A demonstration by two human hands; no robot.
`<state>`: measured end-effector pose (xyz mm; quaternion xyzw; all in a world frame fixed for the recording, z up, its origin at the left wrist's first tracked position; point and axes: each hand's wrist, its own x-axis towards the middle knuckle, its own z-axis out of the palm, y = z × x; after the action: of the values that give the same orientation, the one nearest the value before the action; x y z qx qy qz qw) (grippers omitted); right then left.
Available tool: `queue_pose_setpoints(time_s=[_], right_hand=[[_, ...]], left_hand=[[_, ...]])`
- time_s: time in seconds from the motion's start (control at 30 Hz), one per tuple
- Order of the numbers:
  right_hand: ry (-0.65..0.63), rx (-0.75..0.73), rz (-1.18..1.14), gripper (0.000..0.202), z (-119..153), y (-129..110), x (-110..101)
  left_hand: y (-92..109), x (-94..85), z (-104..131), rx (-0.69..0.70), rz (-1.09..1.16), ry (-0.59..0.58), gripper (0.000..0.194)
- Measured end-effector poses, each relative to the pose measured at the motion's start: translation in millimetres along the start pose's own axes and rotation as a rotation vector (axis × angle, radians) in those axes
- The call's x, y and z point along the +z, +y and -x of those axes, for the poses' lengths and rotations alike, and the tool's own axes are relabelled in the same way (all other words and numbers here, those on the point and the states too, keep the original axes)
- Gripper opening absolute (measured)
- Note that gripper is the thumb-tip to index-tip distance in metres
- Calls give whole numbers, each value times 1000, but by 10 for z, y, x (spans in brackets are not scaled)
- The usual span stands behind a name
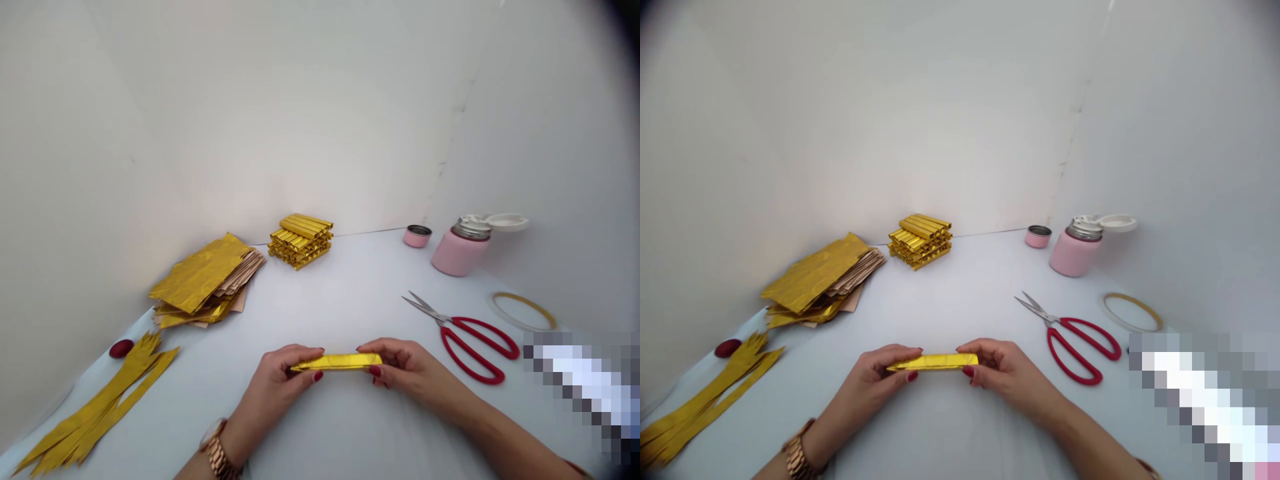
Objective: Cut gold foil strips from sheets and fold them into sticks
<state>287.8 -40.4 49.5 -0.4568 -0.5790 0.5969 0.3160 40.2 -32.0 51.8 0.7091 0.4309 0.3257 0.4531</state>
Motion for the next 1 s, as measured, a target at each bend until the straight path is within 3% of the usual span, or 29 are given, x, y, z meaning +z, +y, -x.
queue_pose_setpoints(time_s=[0.27, 0.57, 0.7, 0.8, 1.0], right_hand=[[20, 8, 57, 32, -8, -25, -22], [2, 6, 21, 33, 1, -7, -39], [65, 7, 24, 37, -8, -4, -73], [145, -10, 17, 39, -8, -20, -90], [150, -19, -6, 36, -10, -20, -38]], left_hand=[[-58, 11, 7, -43, 128, -43, 33], [-49, 15, 23, -17, 83, -65, 29], [-90, 16, 0, -25, 256, 81, 38], [-106, 0, -20, -71, 279, 204, 19], [-88, 51, -31, -118, 363, 208, 20]])
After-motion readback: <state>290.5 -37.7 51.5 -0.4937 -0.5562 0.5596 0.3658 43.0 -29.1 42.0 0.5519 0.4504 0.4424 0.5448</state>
